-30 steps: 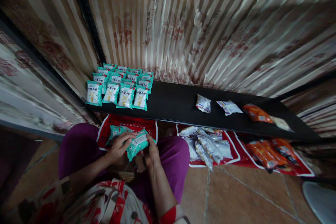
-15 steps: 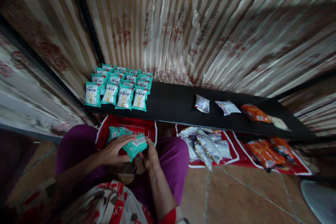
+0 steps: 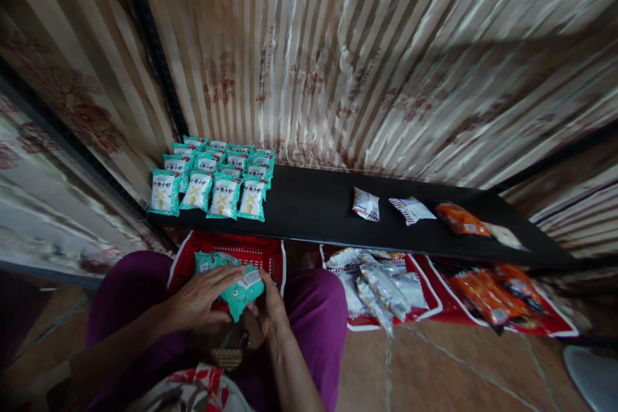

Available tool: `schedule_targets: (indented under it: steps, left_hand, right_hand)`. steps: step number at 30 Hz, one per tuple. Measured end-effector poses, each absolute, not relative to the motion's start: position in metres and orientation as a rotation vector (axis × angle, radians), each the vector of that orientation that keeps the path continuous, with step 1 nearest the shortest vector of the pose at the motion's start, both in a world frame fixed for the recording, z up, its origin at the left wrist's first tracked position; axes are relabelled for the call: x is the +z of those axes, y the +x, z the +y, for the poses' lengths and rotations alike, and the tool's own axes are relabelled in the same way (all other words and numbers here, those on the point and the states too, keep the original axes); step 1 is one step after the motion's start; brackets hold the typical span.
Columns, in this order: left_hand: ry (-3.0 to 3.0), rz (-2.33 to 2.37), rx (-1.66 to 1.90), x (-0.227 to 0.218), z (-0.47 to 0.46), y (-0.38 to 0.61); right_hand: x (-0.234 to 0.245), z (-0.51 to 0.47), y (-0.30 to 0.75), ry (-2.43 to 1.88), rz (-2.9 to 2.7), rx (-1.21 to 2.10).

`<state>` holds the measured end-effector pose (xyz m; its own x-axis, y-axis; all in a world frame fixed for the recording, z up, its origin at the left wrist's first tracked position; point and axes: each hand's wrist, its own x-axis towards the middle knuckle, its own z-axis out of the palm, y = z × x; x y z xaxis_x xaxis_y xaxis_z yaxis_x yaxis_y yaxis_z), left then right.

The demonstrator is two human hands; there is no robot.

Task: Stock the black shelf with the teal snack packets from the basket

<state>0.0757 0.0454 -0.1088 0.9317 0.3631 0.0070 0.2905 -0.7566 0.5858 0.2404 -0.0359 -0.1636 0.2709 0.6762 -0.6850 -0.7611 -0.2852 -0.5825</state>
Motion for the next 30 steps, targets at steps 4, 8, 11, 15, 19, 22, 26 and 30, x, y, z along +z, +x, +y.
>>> schedule_targets:
  steps: [4, 8, 11, 15, 19, 22, 26, 30]
  left_hand:
    - [2.511, 0.469, 0.204, -0.109, 0.047, 0.079]
    - [2.492, 0.482, 0.142, -0.103, 0.052, 0.082]
    - [2.453, 0.505, 0.086, -0.096, 0.056, 0.085]
    - [2.365, 0.591, 0.081, -0.092, 0.059, 0.088]
    - [2.275, 0.684, 0.132, -0.095, 0.058, 0.086]
    - [2.222, 0.759, 0.157, -0.093, 0.059, 0.083]
    - [2.157, 0.852, 0.169, -0.085, 0.067, 0.081]
    - [2.111, 0.865, 0.140, -0.073, 0.080, 0.088]
  right_hand:
    - [-0.158, -0.037, 0.237, -1.216, 0.227, 1.396]
    - [-0.155, -0.037, 0.236, -1.231, 0.287, 1.474]
    - [-0.155, -0.037, 0.235, -1.288, 0.294, 1.499]
    - [-0.161, -0.039, 0.233, -1.406, 0.171, 1.305]
    - [-0.170, -0.041, 0.239, -1.511, -0.186, 0.998]
    - [-0.168, -0.041, 0.243, -1.527, -0.432, 0.979]
    - [-0.146, -0.041, 0.240, -1.387, -0.535, 1.200]
    - [-0.121, -0.045, 0.239, -1.267, -0.649, 1.331]
